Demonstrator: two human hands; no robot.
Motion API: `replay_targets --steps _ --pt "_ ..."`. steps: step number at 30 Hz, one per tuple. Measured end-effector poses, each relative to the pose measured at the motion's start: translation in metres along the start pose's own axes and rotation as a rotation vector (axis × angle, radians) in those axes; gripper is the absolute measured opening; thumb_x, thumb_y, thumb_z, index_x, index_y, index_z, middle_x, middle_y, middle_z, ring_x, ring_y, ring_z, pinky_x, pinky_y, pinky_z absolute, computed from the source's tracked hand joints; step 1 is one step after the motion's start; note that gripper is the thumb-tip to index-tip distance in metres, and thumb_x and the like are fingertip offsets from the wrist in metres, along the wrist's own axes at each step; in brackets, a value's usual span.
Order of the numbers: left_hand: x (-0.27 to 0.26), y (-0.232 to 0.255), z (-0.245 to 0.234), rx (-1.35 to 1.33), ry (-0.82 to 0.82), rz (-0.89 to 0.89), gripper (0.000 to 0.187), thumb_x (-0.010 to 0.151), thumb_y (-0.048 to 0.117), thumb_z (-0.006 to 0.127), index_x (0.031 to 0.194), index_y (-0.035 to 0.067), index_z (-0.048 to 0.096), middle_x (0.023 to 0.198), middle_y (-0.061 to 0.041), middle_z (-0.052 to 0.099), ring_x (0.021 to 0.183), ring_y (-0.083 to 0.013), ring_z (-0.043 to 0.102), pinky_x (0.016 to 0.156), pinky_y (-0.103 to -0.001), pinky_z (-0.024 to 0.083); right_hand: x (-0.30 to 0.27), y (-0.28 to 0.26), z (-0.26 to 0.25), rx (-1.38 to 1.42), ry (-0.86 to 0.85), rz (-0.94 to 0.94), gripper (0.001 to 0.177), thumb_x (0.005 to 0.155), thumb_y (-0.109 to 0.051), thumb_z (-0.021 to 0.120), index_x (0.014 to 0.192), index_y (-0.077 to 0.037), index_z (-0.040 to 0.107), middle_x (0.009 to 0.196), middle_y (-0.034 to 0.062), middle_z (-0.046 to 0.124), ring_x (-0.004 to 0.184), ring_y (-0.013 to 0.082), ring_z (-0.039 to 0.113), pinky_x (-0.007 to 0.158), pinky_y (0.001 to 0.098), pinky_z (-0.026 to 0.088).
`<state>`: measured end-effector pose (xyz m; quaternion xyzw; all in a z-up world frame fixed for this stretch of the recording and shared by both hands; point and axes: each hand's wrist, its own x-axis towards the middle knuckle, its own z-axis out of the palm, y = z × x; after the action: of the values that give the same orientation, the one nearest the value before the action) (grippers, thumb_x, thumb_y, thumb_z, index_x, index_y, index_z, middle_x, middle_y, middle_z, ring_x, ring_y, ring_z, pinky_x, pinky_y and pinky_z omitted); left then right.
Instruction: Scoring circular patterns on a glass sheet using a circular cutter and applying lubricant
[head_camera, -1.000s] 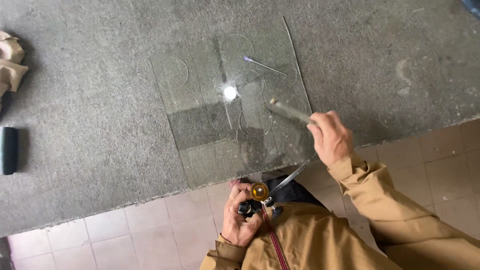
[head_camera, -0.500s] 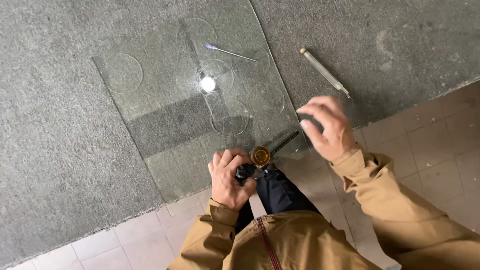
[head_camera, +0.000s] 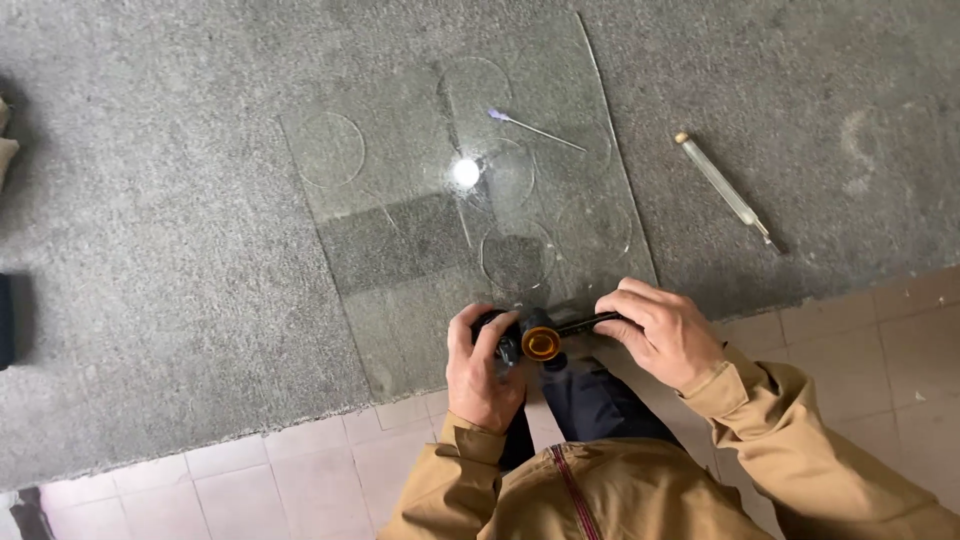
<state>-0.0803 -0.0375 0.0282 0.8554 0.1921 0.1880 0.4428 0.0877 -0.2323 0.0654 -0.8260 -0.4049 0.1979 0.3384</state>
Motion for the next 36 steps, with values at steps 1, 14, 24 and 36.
replay_targets --steps 1,14,24,36 --pt "0.002 -0.005 -0.003 0.041 0.039 -0.003 0.058 0.064 0.006 0.078 0.121 0.017 0.072 0.127 -0.013 0.06 0.115 -0.0382 0.063 0.099 -0.044 0.053 0.006 0.001 0.004 0.013 0.005 0.005 0.012 0.096 -0.029 0.068 0.099 -0.018 0.072 0.079 0.0032 0.063 0.073 0.027 0.069 0.069 0.0371 0.058" --pt "0.048 -0.049 -0.031 0.44 0.097 -0.081 0.059 0.089 0.054 0.061 0.14 0.023 0.062 0.144 0.007 0.063 0.113 -0.0251 0.055 0.102 -0.043 0.038 0.082 -0.007 0.036 0.085 0.135 -0.101 0.016 0.093 -0.021 0.073 0.1 -0.008 0.068 0.081 0.004 0.058 0.066 0.0188 0.054 0.065 0.0307 0.044" --pt "0.052 -0.072 -0.043 0.432 0.006 -0.031 0.061 0.097 0.056 0.049 0.143 0.018 0.058 0.138 -0.004 0.064 0.115 -0.0296 0.06 0.1 -0.044 0.04 0.077 -0.015 0.059 0.037 0.219 0.114 0.019 0.096 -0.027 0.061 0.097 -0.01 0.069 0.09 0.0049 0.064 0.063 0.012 0.052 0.059 0.0225 0.044" --pt "0.056 -0.075 -0.034 0.48 0.064 -0.101 0.047 0.098 0.048 0.043 0.131 0.026 0.068 0.13 0.007 0.07 0.104 -0.0216 0.062 0.094 -0.036 0.044 0.083 -0.013 0.074 0.034 0.349 0.398 0.019 0.088 -0.023 0.069 0.096 -0.006 0.067 0.097 0.0057 0.062 0.044 0.0053 0.026 0.046 0.018 0.022"
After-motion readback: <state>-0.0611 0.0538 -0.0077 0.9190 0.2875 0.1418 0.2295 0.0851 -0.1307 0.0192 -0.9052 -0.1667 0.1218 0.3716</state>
